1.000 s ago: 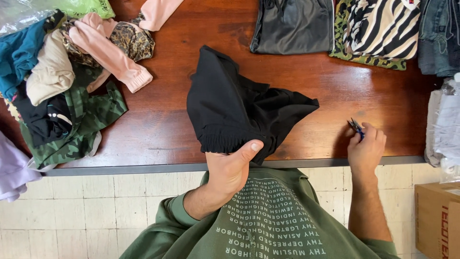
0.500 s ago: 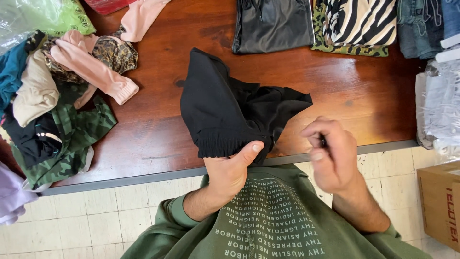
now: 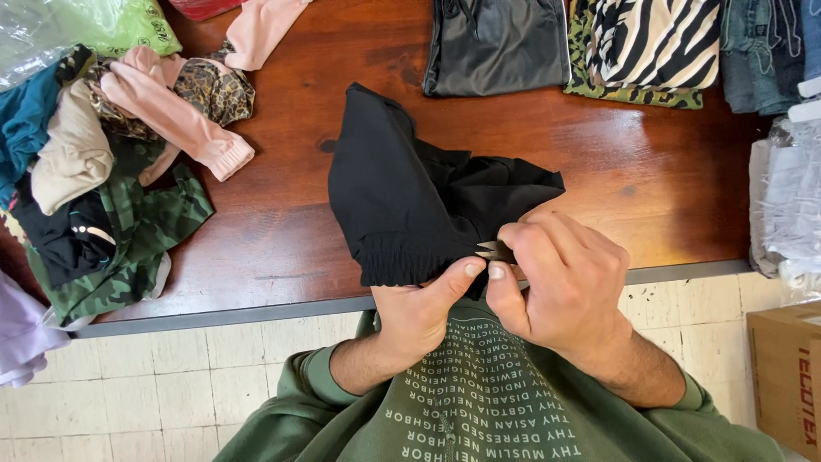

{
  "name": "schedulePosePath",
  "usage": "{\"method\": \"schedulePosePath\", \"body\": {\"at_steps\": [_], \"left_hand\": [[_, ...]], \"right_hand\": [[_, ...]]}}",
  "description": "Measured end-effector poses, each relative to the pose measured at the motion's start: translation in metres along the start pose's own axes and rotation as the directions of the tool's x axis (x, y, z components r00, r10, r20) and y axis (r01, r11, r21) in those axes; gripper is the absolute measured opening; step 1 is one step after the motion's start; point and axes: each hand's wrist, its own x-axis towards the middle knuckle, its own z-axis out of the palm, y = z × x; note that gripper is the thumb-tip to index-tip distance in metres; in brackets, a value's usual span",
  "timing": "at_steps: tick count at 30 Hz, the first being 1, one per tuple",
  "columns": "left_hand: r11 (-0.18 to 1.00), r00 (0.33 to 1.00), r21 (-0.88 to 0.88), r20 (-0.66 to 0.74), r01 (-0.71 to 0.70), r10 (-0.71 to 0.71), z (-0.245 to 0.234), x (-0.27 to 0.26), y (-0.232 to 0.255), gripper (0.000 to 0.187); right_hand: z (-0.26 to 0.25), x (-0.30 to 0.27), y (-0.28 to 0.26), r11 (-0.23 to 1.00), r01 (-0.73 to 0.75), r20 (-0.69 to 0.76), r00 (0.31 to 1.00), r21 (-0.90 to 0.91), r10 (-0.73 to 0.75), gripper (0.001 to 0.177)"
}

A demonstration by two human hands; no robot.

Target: The person folds a zebra-print top and a pair of black shorts on a wooden table.

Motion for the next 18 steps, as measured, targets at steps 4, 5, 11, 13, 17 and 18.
{"method": "schedulePosePath", "body": {"at_steps": [4,5,11,13,17,18], "left_hand": [[1.000,0.999,-0.007,-0.024,0.026,-0.026,0.000,-0.004,0.001,0.020],[0.999,0.999,-0.009,-0.033,0.032,-0.032,0.000,-0.005,0.001,0.021],[0.999,0.997,-0.018,-0.064,0.045,-0.047,-0.002,-0.006,0.006,0.024],[0.998,0.996,-0.023,-0.069,0.051,-0.052,-0.002,-0.006,0.007,0.025],[0.998,0.994,-0.032,-0.093,0.058,-0.061,-0.002,-0.007,0.009,0.028],[0.998,0.994,-0.031,-0.091,0.059,-0.062,-0.002,-0.007,0.010,0.028]], "right_hand": [[-0.001,0.000,0.000,1.000,0.016,0.013,1.000,-0.022,-0.015,0.035],[-0.001,0.000,0.000,0.999,0.020,0.022,1.000,-0.028,-0.019,0.035],[0.003,-0.004,0.000,0.984,-0.081,-0.011,0.996,0.156,0.084,0.033],[0.001,-0.011,0.009,0.961,-0.125,-0.031,0.990,0.248,0.137,0.033],[-0.003,-0.019,0.022,0.900,-0.185,-0.052,0.973,0.395,0.223,0.036],[-0.001,-0.016,0.018,0.900,-0.187,-0.054,0.973,0.395,0.226,0.036]]}}
